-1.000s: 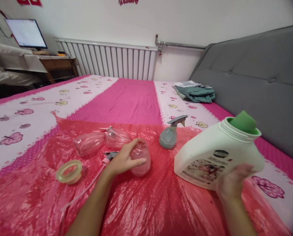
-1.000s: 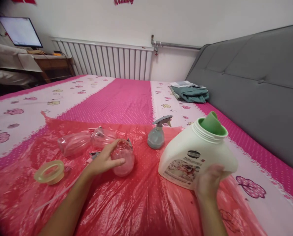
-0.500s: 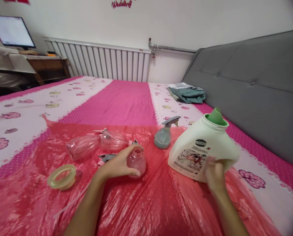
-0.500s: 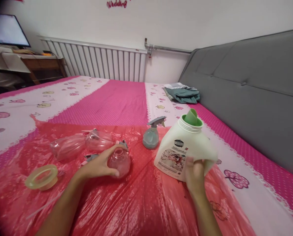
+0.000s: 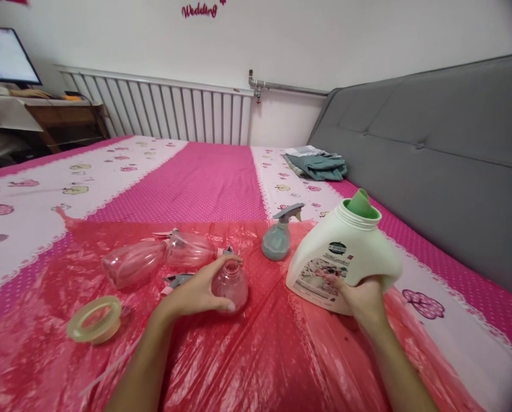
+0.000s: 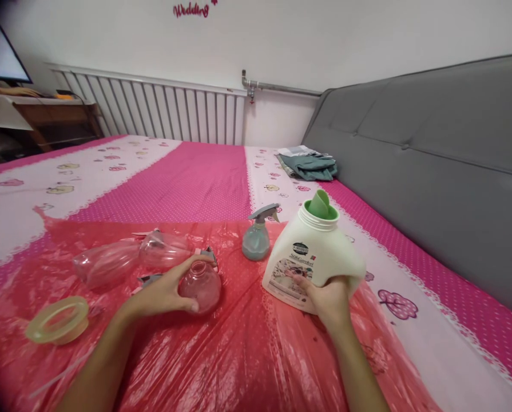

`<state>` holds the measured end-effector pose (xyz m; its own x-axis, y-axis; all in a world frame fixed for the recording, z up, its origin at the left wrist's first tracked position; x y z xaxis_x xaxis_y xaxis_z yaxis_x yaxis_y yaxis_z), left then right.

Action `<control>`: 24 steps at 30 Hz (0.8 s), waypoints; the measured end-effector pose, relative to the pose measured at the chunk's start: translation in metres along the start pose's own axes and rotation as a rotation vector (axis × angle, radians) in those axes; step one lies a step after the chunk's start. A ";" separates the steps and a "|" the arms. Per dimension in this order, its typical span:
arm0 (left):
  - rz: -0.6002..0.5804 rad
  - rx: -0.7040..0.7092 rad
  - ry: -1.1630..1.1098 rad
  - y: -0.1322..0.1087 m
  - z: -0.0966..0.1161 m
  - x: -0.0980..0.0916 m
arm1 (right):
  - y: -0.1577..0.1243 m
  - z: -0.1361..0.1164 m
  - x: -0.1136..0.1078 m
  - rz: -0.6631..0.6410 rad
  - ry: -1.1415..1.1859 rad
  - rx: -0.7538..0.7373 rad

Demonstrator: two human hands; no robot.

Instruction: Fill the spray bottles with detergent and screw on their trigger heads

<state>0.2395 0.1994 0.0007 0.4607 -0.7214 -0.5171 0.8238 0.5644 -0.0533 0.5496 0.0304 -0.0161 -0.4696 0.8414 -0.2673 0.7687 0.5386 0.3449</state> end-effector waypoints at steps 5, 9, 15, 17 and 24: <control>-0.001 0.007 0.020 -0.001 0.001 0.000 | 0.001 -0.001 -0.004 0.135 -0.047 -0.026; 0.012 0.044 -0.013 -0.003 -0.003 -0.006 | 0.007 0.000 0.000 0.125 -0.058 -0.059; 0.354 0.169 -0.167 -0.021 0.019 -0.059 | -0.004 0.009 -0.003 0.192 -0.055 -0.042; 0.667 0.265 -0.267 -0.049 0.041 -0.097 | -0.010 0.012 -0.004 0.216 -0.047 -0.038; 1.155 0.400 -0.213 -0.166 0.119 -0.145 | -0.014 0.026 -0.004 0.217 -0.017 -0.012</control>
<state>0.0757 0.1627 0.1859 0.9970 0.0451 0.0633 -0.0748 0.7776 0.6243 0.5514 0.0183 -0.0431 -0.2860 0.9370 -0.2008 0.8458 0.3453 0.4068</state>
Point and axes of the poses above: each hand's wrist, its own y-axis towards the middle knuckle, its own x-axis out of the palm, z = x × y, the point moved 10 cm from there along y, towards the middle knuckle, and after that the axes turned 4 degrees about -x, right-handed, at the moved point
